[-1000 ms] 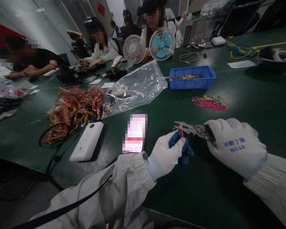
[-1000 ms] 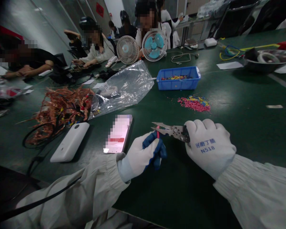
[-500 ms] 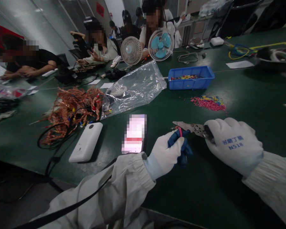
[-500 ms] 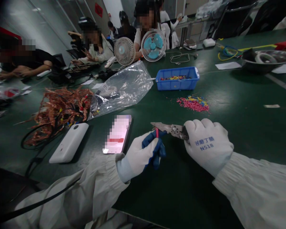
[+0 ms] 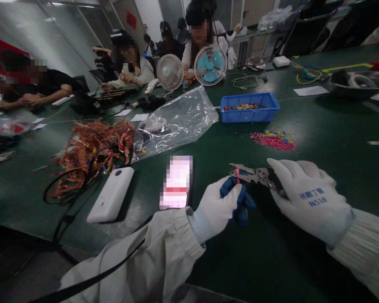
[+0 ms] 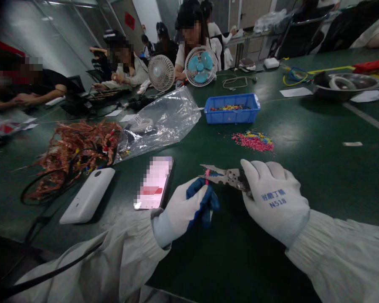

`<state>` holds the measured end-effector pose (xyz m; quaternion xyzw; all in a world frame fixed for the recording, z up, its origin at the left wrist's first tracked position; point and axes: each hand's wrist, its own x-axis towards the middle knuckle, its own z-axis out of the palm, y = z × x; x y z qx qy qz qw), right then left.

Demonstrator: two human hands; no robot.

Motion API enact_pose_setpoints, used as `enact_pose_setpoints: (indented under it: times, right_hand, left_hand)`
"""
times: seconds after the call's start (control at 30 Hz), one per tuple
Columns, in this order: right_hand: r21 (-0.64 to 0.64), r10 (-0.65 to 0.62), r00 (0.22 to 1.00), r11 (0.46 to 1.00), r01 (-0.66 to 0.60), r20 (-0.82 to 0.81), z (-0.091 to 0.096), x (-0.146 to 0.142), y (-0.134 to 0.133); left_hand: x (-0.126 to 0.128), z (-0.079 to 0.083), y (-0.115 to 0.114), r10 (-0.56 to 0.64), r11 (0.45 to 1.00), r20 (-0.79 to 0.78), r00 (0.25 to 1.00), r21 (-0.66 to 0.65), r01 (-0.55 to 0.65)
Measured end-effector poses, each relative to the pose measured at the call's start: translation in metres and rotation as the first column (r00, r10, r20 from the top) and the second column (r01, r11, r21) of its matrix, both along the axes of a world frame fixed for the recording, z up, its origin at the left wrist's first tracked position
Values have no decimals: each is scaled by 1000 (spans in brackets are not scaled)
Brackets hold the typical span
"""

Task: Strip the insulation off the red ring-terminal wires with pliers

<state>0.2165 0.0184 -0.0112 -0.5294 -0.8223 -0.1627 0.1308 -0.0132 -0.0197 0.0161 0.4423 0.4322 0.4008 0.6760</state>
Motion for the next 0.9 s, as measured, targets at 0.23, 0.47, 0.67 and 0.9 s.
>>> enact_pose_setpoints:
  times: [0.23, 0.47, 0.67, 0.9]
  right_hand:
    - [68, 1, 995, 998, -7, 97, 4, -8, 1]
    - [46, -27, 989, 999, 20, 147, 6, -9, 1]
    - [-40, -39, 984, 998, 46, 172, 11, -9, 6]
    - [-35, -31, 1000, 999, 31, 6, 4, 1, 6]
  left_hand:
    - [0, 1, 0, 13, 1000, -84, 996, 17, -12]
    - [0, 6, -2, 5, 1000, -109, 994, 31, -2]
    - [-1, 3, -3, -23, 999, -105, 994, 40, 28]
    - [-2, 7, -1, -15, 1000, -60, 998, 18, 17]
